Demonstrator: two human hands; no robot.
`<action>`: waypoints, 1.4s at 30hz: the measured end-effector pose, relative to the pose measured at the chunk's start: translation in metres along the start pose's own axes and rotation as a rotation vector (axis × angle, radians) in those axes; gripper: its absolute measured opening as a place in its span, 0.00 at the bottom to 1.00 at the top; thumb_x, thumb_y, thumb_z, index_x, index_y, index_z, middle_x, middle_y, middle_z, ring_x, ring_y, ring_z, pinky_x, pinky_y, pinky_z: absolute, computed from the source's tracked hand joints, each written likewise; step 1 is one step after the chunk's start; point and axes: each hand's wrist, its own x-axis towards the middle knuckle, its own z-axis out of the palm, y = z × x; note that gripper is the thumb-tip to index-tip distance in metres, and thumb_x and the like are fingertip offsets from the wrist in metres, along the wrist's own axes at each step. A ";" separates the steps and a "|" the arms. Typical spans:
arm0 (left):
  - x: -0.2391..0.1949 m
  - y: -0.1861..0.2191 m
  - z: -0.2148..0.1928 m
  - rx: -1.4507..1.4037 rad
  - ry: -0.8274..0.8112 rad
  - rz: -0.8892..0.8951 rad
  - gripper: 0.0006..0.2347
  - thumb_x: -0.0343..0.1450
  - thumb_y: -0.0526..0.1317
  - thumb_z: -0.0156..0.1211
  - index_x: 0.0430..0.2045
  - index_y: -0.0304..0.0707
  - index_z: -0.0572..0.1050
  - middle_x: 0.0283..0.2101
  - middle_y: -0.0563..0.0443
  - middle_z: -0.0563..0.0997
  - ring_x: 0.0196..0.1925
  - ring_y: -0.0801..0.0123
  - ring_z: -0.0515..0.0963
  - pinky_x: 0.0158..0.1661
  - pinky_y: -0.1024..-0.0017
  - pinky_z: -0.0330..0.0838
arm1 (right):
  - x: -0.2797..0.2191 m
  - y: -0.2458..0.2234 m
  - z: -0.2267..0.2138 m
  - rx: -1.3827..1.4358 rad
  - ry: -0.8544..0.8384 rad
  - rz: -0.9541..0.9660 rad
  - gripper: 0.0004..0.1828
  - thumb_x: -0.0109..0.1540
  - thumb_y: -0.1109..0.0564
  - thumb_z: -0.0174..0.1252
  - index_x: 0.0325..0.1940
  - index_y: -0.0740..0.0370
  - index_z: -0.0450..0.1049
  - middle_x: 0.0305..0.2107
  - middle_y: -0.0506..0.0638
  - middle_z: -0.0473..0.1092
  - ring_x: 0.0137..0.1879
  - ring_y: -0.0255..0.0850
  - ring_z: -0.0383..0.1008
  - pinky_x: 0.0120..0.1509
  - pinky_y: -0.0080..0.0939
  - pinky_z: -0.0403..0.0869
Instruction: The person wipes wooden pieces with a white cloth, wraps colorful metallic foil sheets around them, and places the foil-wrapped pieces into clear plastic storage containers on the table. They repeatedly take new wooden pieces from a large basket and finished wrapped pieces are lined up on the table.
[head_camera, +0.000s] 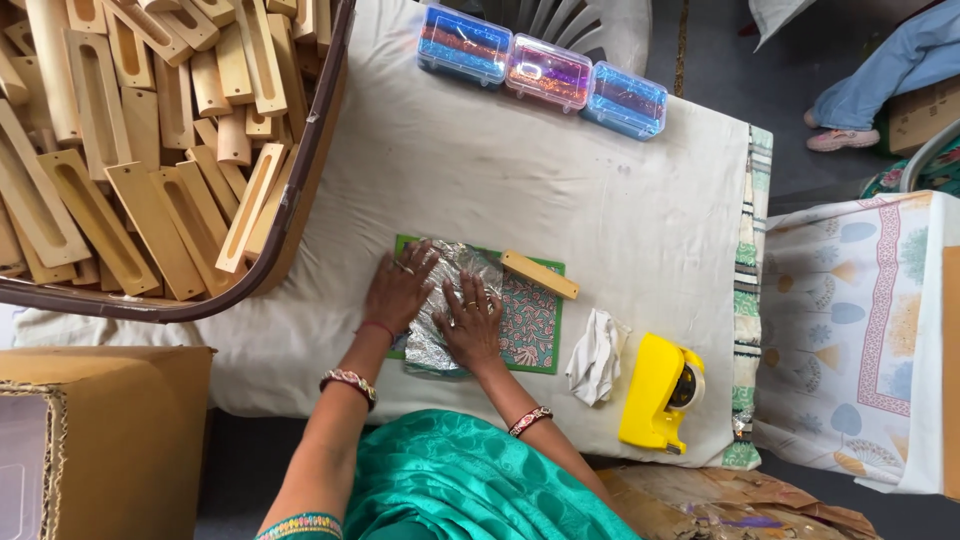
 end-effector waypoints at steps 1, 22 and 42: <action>0.002 -0.004 -0.013 0.066 -0.064 -0.008 0.23 0.75 0.49 0.47 0.68 0.50 0.60 0.75 0.53 0.55 0.76 0.62 0.52 0.69 0.49 0.45 | -0.002 -0.001 0.000 0.023 0.027 -0.003 0.34 0.68 0.36 0.48 0.77 0.49 0.59 0.75 0.56 0.50 0.80 0.51 0.48 0.75 0.63 0.48; -0.036 0.053 0.043 -0.208 -0.113 -0.069 0.29 0.78 0.56 0.43 0.75 0.45 0.57 0.74 0.45 0.55 0.76 0.52 0.56 0.75 0.54 0.44 | 0.026 0.033 -0.025 0.068 -0.032 0.060 0.25 0.61 0.52 0.62 0.62 0.62 0.72 0.66 0.57 0.62 0.65 0.55 0.64 0.56 0.51 0.73; -0.012 0.063 0.011 0.009 -0.271 -0.078 0.49 0.58 0.69 0.66 0.74 0.61 0.48 0.79 0.48 0.38 0.80 0.50 0.32 0.72 0.41 0.28 | 0.001 0.153 -0.078 0.366 0.159 0.358 0.27 0.58 0.64 0.66 0.61 0.62 0.72 0.51 0.57 0.76 0.57 0.51 0.78 0.62 0.47 0.76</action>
